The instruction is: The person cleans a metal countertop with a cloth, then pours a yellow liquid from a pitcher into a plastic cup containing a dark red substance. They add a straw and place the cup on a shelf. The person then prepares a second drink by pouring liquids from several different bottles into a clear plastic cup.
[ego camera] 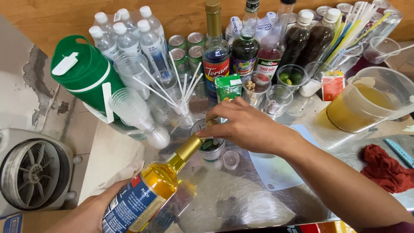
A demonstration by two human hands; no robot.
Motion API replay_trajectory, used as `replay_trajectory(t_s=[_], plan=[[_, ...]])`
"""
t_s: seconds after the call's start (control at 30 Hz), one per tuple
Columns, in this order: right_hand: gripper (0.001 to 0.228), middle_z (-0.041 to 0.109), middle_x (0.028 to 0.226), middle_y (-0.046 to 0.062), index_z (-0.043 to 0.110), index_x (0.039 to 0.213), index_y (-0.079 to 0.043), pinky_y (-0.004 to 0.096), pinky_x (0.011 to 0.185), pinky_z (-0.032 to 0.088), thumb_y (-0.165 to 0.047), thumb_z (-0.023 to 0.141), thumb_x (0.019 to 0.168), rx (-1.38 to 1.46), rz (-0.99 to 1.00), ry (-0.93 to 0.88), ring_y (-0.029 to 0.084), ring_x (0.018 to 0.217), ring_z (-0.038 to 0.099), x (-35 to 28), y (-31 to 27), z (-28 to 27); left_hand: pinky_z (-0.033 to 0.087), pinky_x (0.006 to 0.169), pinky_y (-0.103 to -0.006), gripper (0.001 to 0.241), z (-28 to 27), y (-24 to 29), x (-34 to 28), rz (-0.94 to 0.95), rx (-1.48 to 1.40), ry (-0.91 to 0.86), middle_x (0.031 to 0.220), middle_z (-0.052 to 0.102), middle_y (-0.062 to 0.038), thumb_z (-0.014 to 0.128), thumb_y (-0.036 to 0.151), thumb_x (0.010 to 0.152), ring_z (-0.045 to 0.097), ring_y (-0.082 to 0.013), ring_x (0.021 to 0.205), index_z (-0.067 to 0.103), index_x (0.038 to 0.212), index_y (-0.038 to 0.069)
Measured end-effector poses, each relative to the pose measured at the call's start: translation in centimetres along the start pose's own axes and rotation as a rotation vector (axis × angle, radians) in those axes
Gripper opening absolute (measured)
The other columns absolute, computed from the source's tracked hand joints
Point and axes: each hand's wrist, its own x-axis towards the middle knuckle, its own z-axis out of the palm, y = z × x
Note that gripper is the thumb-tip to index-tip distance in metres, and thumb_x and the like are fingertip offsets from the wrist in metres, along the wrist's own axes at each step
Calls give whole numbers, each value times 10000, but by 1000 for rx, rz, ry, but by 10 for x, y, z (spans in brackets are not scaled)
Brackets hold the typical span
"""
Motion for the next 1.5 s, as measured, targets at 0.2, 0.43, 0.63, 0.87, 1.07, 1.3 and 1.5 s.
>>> replay_trajectory(t_s=[0.2,0.43,0.63,0.87,1.07,1.3,1.5], plan=[[473,598,1159,49,720,1312,-262,421,785,331,3,657,925,-1,4,-15,277,1104,587,0,-2,-2,487,1171,-290,1280,-2,0,1,-18,69,4,1453,757,97,1090,399,578,762,-82,1337,288,1566,537],[379,604,1139,33,709,1305,-238,417,824,351,-134,731,941,30,0,7,265,1084,590,1,-2,0,498,1157,-320,1302,2,-16,19,18,-47,11,1453,731,44,1099,314,563,758,-131,1326,305,1579,492],[358,610,1113,16,689,1313,-229,395,850,330,-179,719,959,42,14,5,244,1078,590,1,-2,2,499,1135,-300,1245,13,0,4,45,-168,70,1425,807,73,1077,274,508,798,-121,1299,431,1554,472],[397,614,1148,14,675,1320,-229,400,864,329,-191,750,932,43,10,-14,245,1108,588,0,-1,3,532,1156,-317,1271,6,-13,15,105,-83,15,1472,759,81,1070,370,522,781,-114,1337,356,1570,464],[400,620,1165,20,672,1324,-226,398,876,325,-199,749,931,63,34,-16,232,1122,586,-1,-3,4,494,1180,-309,1322,-2,-14,18,51,35,43,1487,726,89,1108,382,535,743,-93,1363,302,1576,506],[422,607,1139,14,653,1358,-220,397,856,320,-202,738,945,37,23,-13,226,1084,586,-2,-2,5,452,1209,-325,1318,-5,-8,16,26,37,46,1528,689,141,1127,357,517,697,-68,1403,347,1565,527],[424,612,1165,17,643,1366,-217,398,859,313,-219,737,953,50,24,-12,225,1103,590,-3,-3,5,506,1161,-316,1297,-1,-6,14,49,-40,50,1476,757,102,1117,309,501,760,-94,1350,391,1559,498]])
